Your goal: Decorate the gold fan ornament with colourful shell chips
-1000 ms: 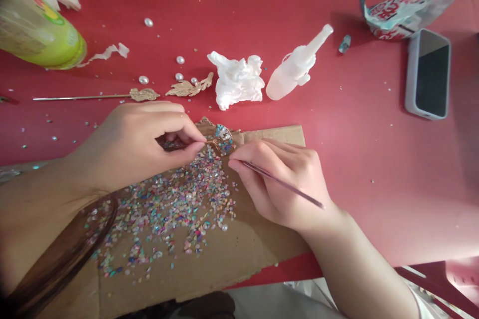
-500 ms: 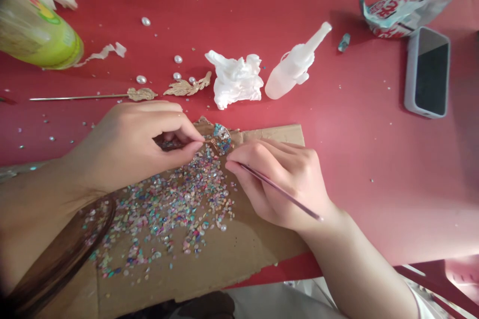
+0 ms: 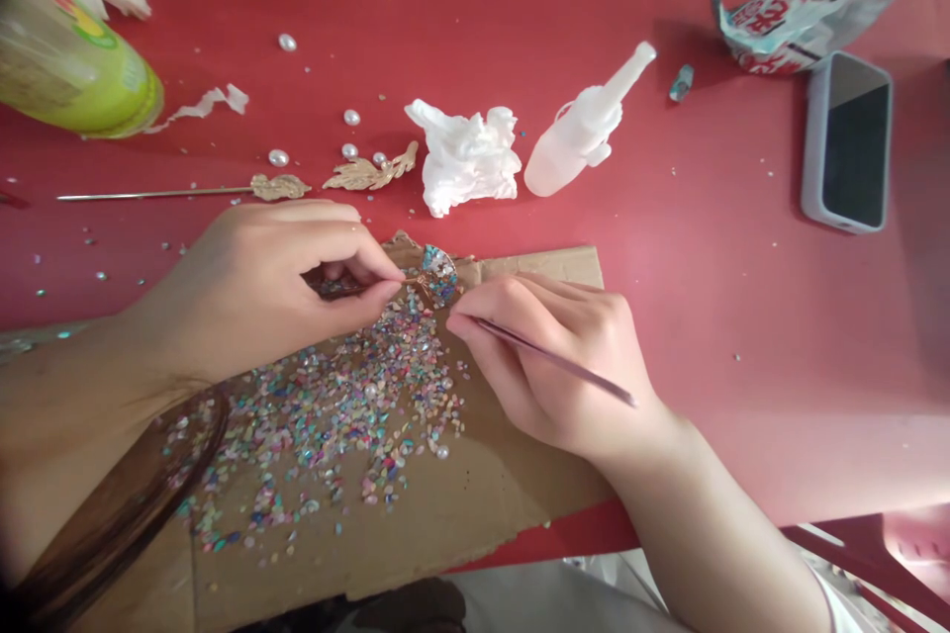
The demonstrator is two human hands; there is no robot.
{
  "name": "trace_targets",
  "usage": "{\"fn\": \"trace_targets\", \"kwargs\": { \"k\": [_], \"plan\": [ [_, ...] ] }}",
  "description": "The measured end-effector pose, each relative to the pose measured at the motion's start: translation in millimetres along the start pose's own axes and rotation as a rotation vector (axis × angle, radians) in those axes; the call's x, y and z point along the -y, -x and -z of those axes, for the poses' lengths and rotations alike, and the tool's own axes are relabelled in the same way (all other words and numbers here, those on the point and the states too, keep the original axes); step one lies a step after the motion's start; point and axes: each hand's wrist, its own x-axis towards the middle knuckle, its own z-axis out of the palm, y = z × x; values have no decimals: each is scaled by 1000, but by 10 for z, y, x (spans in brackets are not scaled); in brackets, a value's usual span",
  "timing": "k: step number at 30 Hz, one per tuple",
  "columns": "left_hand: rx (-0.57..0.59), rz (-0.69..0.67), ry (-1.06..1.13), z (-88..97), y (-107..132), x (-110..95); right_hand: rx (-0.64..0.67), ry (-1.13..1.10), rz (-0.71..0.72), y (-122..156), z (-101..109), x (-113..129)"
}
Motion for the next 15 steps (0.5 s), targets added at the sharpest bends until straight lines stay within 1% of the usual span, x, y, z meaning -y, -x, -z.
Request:
{"fn": "trace_targets", "kwargs": {
  "k": [10, 15],
  "plan": [
    [4, 6, 11, 9, 1, 3, -6, 0, -7, 2, 3, -3],
    [4, 5, 14, 6, 1, -1, -10, -28, 22, -5, -26, -9]
  ]
}}
